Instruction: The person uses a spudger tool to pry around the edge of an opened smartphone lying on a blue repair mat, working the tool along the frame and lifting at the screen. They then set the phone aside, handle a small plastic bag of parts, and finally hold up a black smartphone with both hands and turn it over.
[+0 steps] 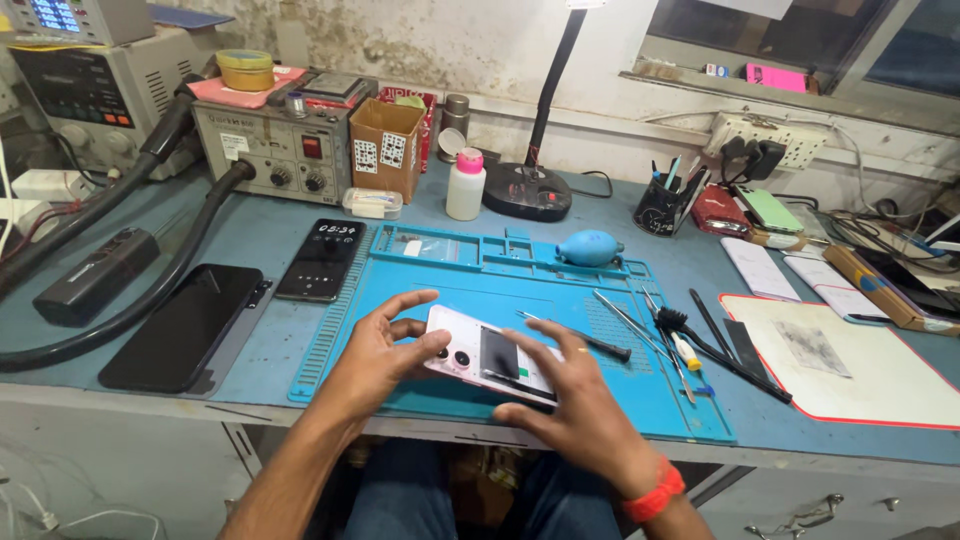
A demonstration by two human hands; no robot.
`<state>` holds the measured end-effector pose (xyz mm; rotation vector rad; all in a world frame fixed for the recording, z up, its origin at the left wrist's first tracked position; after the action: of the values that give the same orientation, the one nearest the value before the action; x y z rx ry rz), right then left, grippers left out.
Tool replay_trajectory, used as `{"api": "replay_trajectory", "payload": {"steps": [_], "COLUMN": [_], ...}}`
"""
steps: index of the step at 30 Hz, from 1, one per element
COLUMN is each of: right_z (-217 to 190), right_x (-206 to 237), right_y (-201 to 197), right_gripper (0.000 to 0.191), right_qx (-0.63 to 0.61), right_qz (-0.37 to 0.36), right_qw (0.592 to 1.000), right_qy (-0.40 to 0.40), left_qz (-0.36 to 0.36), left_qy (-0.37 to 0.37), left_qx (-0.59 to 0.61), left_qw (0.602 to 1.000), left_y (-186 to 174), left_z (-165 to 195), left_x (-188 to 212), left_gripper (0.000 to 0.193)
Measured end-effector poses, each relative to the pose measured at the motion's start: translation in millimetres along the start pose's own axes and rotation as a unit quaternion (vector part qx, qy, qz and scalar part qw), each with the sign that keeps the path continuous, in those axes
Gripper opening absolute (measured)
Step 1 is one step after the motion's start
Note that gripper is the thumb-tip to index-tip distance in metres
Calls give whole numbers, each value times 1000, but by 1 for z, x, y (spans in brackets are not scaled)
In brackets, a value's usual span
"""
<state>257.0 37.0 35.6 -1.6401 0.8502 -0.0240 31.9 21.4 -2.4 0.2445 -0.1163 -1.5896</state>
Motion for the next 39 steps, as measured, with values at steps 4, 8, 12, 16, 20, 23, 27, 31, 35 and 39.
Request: {"api": "replay_trajectory", "payload": {"steps": [4, 8, 12, 16, 20, 23, 27, 31, 35, 39], "right_z": [3, 5, 1, -9, -11, -8, -5, -1, 4, 16], "right_x": [-18, -28, -33, -29, -20, -18, -19, -20, -20, -22], "right_y": [12, 13, 20, 15, 12, 15, 16, 16, 23, 30], "right_gripper": [75, 58, 50, 60, 62, 57, 47, 42, 45, 55], "right_qx": [3, -157, -310, -308, -247, -255, -236, -224, -243, -330], "right_qz": [-27, 40, 70, 59, 11, 10, 21, 29, 13, -10], "right_qw": [998, 982, 940, 947, 968, 966, 970, 972, 965, 939], "right_qy": [59, 93, 125, 65, 33, 52, 59, 67, 93, 95], "left_qz": [-27, -15, -18, 17, 83, 158, 201, 180, 147, 139], "left_qy": [84, 205, 231, 271, 251, 201, 113, 110, 113, 128], "left_qx": [66, -13, 13, -8, 93, 201, 346, 409, 409, 369], "left_qw": [994, 978, 973, 962, 960, 946, 909, 888, 894, 910], "left_y": [17, 44, 60, 57, 42, 31, 17, 14, 21, 31], "left_z": [6, 15, 18, 19, 5, -13, -29, -35, -36, -27], "left_x": [-6, -10, -20, -22, -20, -20, -28, -32, -36, -42], "left_gripper": [75, 88, 98, 95, 84, 70, 70, 71, 68, 67]}}
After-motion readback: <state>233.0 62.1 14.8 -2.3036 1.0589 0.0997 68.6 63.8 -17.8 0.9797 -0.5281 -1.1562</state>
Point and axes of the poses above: each hand's wrist, its own x-axis away from the middle knuckle, its own y-axis out of the palm, z = x × y, the point moved 5 cm from there along -x, towards the middle knuckle, and after that the axes turned 8 degrees about -z, right-handed, at the moved point
